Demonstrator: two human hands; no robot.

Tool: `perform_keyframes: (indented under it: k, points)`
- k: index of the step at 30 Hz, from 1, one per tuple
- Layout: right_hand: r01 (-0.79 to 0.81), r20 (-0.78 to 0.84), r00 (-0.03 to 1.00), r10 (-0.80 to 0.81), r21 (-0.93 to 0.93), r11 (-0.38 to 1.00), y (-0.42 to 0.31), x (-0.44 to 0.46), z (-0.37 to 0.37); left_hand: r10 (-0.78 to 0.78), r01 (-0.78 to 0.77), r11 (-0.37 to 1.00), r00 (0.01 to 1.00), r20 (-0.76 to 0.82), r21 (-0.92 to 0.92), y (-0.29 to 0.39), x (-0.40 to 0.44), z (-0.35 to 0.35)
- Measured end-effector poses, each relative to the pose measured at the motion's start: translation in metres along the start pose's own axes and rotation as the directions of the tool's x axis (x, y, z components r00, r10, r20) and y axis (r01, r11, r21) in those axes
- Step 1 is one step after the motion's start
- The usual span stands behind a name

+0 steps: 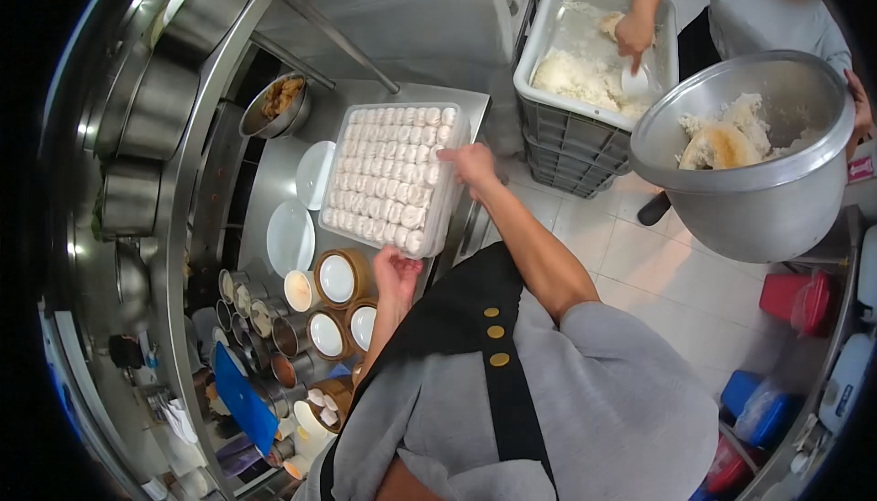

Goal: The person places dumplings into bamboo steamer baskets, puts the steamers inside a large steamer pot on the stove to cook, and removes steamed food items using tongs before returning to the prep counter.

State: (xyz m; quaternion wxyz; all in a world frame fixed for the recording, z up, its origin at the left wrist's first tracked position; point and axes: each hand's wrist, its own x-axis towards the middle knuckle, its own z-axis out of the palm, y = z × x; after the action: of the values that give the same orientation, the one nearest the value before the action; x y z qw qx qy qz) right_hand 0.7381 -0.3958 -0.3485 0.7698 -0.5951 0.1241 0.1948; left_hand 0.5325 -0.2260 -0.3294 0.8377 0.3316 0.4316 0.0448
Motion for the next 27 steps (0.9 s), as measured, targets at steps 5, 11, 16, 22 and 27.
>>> perform_keyframes:
  k: [5,11,16,22,27]
  points:
    - [-0.113,-0.002,0.994,0.113,-0.018,0.993,0.015,-0.026,0.014,0.012,-0.011,1.000,0.997,-0.072,0.009,-0.005,0.001,0.009]
    - [-0.277,-0.033,0.961,0.275,-0.066,0.959,0.041,-0.062,0.028,-0.016,0.018,1.000,0.998,-0.060,0.025,-0.013,0.015,0.004]
    - [-0.264,-0.062,0.964,0.259,-0.114,0.958,0.044,-0.066,0.030,0.012,-0.013,1.000,0.997,-0.074,-0.006,-0.010,0.013,0.018]
    - [-0.264,0.061,0.964,0.261,0.048,0.963,0.040,-0.106,0.047,0.071,-0.066,0.994,0.996,0.057,-0.087,0.013,-0.019,0.023]
    - [-0.154,0.223,0.967,0.123,0.126,0.980,0.019,-0.046,0.030,0.103,-0.102,0.985,0.995,0.002,-0.136,0.021,-0.015,0.033]
